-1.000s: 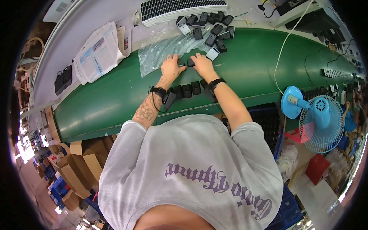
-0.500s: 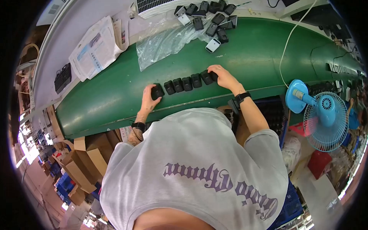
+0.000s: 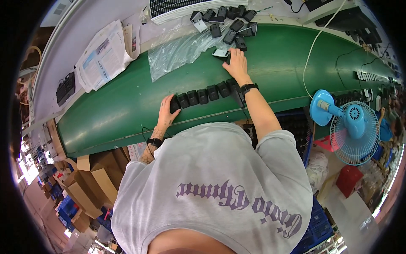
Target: Sorting electronic components from a main box onto a workbench and then packing them into individual boxes using newspaper as filler.
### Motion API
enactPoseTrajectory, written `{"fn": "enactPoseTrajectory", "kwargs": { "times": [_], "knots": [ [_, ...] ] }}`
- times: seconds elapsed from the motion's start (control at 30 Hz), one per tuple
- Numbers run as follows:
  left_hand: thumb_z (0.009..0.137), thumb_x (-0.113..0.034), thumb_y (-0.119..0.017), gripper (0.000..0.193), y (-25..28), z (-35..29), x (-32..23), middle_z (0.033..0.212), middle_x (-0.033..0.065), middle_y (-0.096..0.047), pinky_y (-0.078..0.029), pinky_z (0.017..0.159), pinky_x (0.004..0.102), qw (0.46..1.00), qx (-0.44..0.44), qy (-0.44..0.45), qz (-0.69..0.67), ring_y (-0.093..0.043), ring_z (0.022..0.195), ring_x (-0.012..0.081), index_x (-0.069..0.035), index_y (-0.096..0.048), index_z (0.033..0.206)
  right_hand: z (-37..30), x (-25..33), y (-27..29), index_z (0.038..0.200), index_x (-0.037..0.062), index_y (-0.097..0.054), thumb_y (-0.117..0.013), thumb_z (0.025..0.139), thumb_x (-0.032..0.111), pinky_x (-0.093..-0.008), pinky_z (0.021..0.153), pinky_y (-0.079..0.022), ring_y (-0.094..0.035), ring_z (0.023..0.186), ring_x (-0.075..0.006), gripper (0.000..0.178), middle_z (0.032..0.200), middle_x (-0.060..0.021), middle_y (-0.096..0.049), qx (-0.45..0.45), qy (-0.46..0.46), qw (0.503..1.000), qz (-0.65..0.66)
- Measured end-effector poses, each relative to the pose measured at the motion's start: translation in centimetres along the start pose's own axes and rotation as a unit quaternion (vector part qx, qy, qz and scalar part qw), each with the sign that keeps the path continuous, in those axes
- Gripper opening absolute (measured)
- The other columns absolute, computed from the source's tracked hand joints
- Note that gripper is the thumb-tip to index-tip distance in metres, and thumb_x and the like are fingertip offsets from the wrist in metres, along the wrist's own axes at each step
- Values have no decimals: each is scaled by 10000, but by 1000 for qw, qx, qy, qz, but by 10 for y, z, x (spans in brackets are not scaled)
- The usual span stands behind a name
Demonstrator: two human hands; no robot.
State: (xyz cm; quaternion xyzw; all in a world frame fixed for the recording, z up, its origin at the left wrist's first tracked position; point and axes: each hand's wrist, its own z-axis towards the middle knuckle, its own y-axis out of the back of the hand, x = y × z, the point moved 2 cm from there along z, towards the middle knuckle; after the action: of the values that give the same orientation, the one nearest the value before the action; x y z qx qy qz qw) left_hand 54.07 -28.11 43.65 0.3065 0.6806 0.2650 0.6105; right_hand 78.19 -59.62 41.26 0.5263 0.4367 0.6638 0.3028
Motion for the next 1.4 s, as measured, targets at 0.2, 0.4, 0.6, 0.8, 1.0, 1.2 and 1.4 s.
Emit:
{"fn": "enactPoseTrajectory", "kwargs": {
  "times": [0.2, 0.4, 0.6, 0.8, 1.0, 1.2, 1.4],
  "knots": [
    [738, -116, -816, 818, 0, 5, 0, 1408, 196, -477, -404, 1096, 438, 1000, -1, 1, 9, -452, 1305, 380, -78, -422, 1454, 12, 5, -2, 1295, 65, -549, -835, 705, 179, -442, 1004, -452, -517, 1223, -352, 665, 1244, -151, -604, 16, 88, 986, 139],
    [737, -154, -832, 747, 28, 2, -5, 1326, 185, -557, -435, 1051, 447, 998, -41, -23, 41, -513, 1248, 374, -48, -489, 1393, 13, -43, 44, 1007, -21, -658, -843, 675, 239, -334, 626, -549, -659, 635, -188, 460, 758, -121, -671, 231, -145, 914, 302],
    [798, -127, -789, 579, 45, 49, -16, 1216, 161, -602, -494, 935, 412, 983, -180, 24, -24, -612, 1080, 304, -53, -547, 1319, -41, -45, 82, 699, -108, -606, -820, 625, 299, -363, 491, -556, -672, 530, -275, 466, 656, -206, -654, 403, -211, 883, 115],
    [837, -146, -727, 468, 32, 189, -93, 1264, 143, -579, -500, 928, 414, 986, -118, -111, -25, -627, 1060, 314, -74, -578, 1275, -21, -32, 65, 883, -80, -693, -820, 684, 511, -438, 676, -572, -694, 665, -341, 636, 684, -195, -685, 333, -186, 923, 54],
    [808, -245, -756, 521, -7, 318, -70, 1202, 197, -627, -494, 937, 425, 976, -192, -5, -101, -622, 1094, 353, -48, -595, 1263, 44, -31, 39, 1282, 40, -598, -803, 726, 537, -456, 878, -532, -624, 1068, -351, 773, 1128, -195, -638, -74, -179, 979, 61],
    [726, -307, -831, 596, -43, 371, -57, 1088, 196, -682, -522, 844, 412, 984, -132, 103, -64, -669, 973, 327, -24, -607, 1201, 34, -62, 44, 1256, 34, -594, -763, 752, 64, -433, 983, -469, -536, 1156, -362, 533, 1213, -145, -575, 45, 4, 989, 143],
    [741, -164, -811, 532, -44, 348, -68, 928, 118, -629, -519, 745, 404, 989, -120, -3, -83, -648, 839, 276, -79, -556, 1200, -39, -90, 103, 1006, 21, -630, -573, 705, -162, -405, 1004, -460, -519, 1165, -353, 357, 1162, -124, -582, 224, 147, 949, 165]
  ]
}}
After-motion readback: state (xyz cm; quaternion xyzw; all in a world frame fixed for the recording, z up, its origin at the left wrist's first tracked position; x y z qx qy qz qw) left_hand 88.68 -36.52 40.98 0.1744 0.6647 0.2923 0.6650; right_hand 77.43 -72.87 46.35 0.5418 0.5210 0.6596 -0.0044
